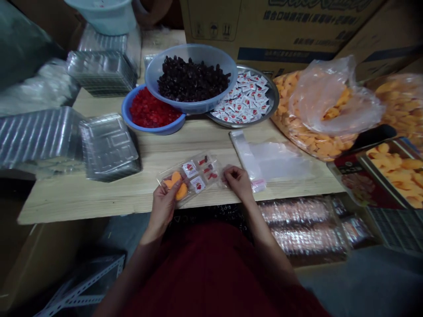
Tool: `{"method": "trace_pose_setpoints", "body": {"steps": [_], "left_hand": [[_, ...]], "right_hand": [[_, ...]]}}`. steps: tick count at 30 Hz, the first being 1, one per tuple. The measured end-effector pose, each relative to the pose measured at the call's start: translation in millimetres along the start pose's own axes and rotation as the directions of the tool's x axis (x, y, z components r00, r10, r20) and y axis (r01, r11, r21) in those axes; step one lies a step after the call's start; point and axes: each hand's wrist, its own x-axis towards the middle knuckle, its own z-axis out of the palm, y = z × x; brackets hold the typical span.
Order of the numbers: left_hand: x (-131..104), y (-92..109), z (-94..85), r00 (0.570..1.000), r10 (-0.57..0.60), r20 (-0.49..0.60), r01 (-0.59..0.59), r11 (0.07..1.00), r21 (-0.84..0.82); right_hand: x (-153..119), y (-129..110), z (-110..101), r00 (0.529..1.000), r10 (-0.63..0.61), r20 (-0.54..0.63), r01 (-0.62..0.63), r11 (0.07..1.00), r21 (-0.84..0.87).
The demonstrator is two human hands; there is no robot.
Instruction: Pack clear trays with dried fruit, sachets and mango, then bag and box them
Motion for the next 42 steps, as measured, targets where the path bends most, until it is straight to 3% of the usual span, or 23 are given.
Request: {"method": "trace_pose_setpoints", "body": {"steps": [9,16,22,25,29,34,37,42], "left_hand": [[-12,-2,-6.9,0.999,-0.003,0.042,-0.004,0.987,0.159],[-13,-5,-14.5,0.978,-0.136,0.160,0.120,0.987,0.103],[-5,-13,-0.3,0.963,-0.171,0.209,0.168,0.985,0.034],[-4,-19,11.0,0.960,-0.165,0.225,0.167,0.986,0.014],[-7,-24,14.9,0.957,-0.154,0.248,0.142,0.988,0.066],[-13,-22,11.9,0.962,-0.101,0.253,0.067,0.988,0.142],[-17,-18,13.1,0.968,-0.100,0.231,0.069,0.988,0.139],[-21,-21,14.7,0.968,-0.112,0.223,0.090,0.990,0.108]], "right_hand": [[-1,1,29,0.959,-0.240,-0.152,0.187,0.936,-0.300],[-3,3,39,0.937,-0.324,-0.135,0.264,0.905,-0.333],[-15,-6,38,0.840,-0.541,-0.040,0.494,0.793,-0.357],[-18,-8,32,0.838,-0.543,-0.048,0.481,0.777,-0.406],[-9,-8,21,0.882,-0.457,-0.114,0.330,0.773,-0.543],[12,-14,17,0.921,-0.388,-0.014,0.290,0.711,-0.641],[18,-17,21,0.904,-0.425,0.032,0.352,0.703,-0.618],[8,-20,31,0.829,-0.549,0.111,0.520,0.682,-0.514]]}}
